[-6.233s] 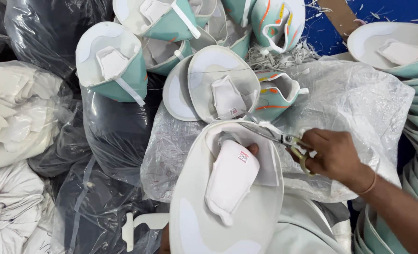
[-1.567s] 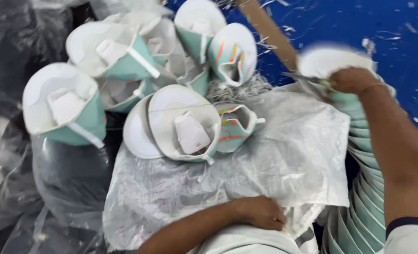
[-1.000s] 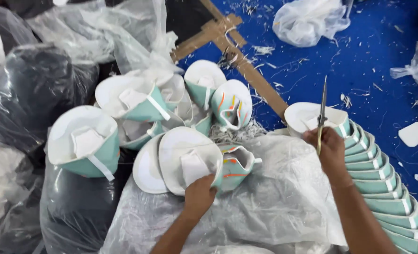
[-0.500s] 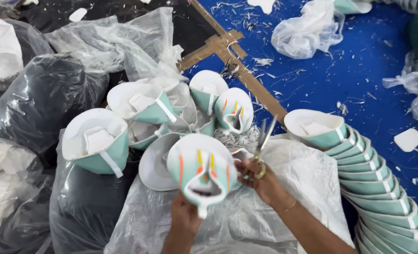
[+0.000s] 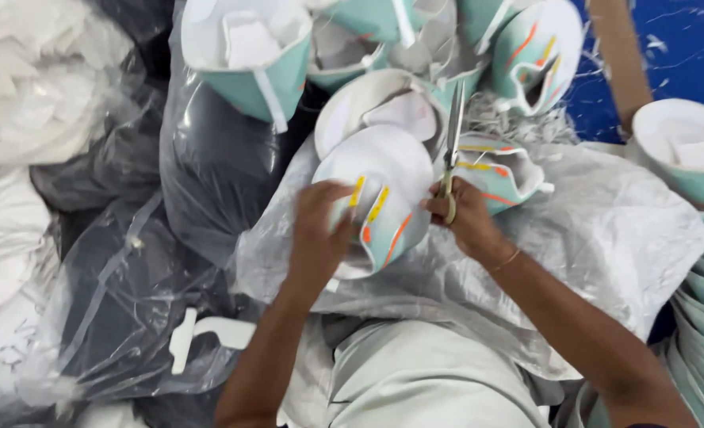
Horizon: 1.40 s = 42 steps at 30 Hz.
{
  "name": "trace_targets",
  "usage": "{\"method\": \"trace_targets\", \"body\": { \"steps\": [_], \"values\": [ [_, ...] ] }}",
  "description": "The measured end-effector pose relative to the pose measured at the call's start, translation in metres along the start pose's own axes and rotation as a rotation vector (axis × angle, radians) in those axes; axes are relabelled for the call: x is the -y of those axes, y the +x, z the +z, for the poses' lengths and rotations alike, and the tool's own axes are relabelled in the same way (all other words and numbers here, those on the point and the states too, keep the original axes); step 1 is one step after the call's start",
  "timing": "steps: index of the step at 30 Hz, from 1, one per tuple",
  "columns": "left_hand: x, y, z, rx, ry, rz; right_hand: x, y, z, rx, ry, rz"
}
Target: Trimming excess material from shoe upper components using scissors in a manufacturing environment.
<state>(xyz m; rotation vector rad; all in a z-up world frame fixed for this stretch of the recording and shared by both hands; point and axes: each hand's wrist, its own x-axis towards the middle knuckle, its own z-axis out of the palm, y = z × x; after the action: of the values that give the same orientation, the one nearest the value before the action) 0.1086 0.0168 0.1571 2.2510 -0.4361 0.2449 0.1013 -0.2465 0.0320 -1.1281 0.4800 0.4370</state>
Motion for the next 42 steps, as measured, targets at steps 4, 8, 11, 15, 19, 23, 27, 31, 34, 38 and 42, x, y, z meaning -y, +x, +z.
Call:
{"method": "trace_targets", "body": {
  "steps": [4,8,11,15,19,23,27,31,34,38,42],
  "values": [
    [0.011,0.044,0.05,0.292,0.048,0.05,0.015,-0.013,-0.01,-0.042,-0.182,0.041],
    [0.051,0.052,0.116,0.595,0.388,0.197,0.009,-0.036,-0.045,0.032,-0.23,0.003],
    [0.076,0.039,0.141,0.735,0.515,0.295,0.006,-0.064,-0.067,0.039,-0.226,0.007],
    [0.084,0.057,0.121,0.7,0.187,0.092,0.047,-0.101,-0.065,-0.041,-1.058,-0.01],
    [0.071,0.067,0.103,0.7,-0.081,-0.169,0.049,-0.104,-0.06,-0.003,-1.214,-0.289],
    [0.062,0.067,0.096,0.652,-0.136,-0.223,0.034,-0.089,-0.052,0.024,-1.418,-0.493],
    [0.063,0.072,0.088,0.642,-0.107,-0.239,0.02,-0.077,-0.053,0.031,-1.405,-0.555],
    [0.058,0.074,0.084,0.644,-0.143,-0.284,0.031,-0.08,-0.055,0.026,-1.336,-0.513],
    [0.058,0.072,0.085,0.63,-0.185,-0.265,0.038,-0.077,-0.049,-0.019,-1.443,-0.271],
    [0.095,0.059,0.103,0.561,-0.311,-0.26,0.033,-0.066,-0.041,0.058,-1.479,-0.469],
    [0.07,0.082,0.063,0.123,-0.386,-0.227,0.028,-0.068,-0.042,0.004,-1.476,-0.414]
  ]
}}
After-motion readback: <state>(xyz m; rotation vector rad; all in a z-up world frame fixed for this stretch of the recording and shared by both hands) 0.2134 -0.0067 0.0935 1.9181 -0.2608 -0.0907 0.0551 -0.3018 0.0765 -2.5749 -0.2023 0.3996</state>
